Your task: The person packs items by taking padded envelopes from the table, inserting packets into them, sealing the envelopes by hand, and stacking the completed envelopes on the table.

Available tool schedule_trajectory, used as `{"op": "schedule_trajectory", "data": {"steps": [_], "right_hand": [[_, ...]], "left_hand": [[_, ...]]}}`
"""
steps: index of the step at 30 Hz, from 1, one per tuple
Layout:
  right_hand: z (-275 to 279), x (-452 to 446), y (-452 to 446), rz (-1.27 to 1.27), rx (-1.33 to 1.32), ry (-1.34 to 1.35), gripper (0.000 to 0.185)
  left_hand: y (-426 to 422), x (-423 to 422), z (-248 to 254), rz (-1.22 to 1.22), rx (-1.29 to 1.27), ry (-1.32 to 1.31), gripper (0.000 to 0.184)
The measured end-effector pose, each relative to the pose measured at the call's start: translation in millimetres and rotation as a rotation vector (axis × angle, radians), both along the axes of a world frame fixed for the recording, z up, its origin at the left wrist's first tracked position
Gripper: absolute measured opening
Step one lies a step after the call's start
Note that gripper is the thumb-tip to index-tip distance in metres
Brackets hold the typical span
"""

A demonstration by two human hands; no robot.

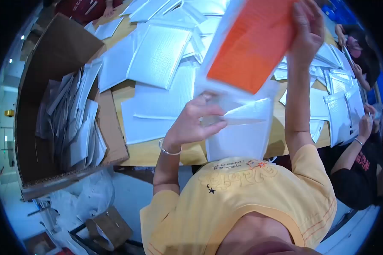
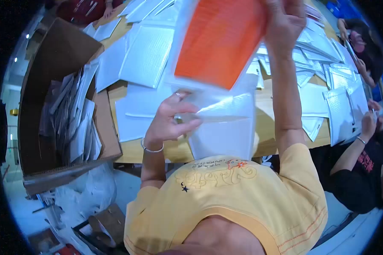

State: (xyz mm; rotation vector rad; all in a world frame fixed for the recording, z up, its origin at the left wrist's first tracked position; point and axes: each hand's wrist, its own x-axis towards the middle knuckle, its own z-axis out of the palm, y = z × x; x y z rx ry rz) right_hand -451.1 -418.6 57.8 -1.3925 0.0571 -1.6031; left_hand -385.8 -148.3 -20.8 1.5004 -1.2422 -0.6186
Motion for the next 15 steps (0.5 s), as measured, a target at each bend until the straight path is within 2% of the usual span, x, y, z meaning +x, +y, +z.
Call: {"op": "schedule_trajectory", "data": {"steps": [3,4,8,10,11,13,15], "right_hand": [[6,-1,-12,-0.116,0.087,-0.020,0.033],[8,1,-12,-0.148,0.107,-0.038,0.033],[-3,-14,16,0.076,-0.260,0.217,0.018],[-7,-26,18,0.275,-0.141,0.309,0.016],[-10,-30,18,0.283,-0.148,0.304,0.016],[-17,-38,23,0.493,-0.415,0.487,0.011],[-19,-55,52,0.644,-0.531,0.786,0.005]], "left_hand": [[-10,0,-4,-0.137,-0.273,-0.079,0.023],[-9,3,-4,-0.132,-0.273,-0.092,0.023],[0,7,-7,-0.089,-0.222,0.070,0.021],[0,3,-7,-0.060,-0.238,0.084,0.020],[-2,-1,-8,-0.037,-0.249,0.105,0.020],[-6,-8,-7,0.001,-0.262,0.148,0.018],[-13,-11,-6,-0.006,-0.285,0.132,0.017]]}}
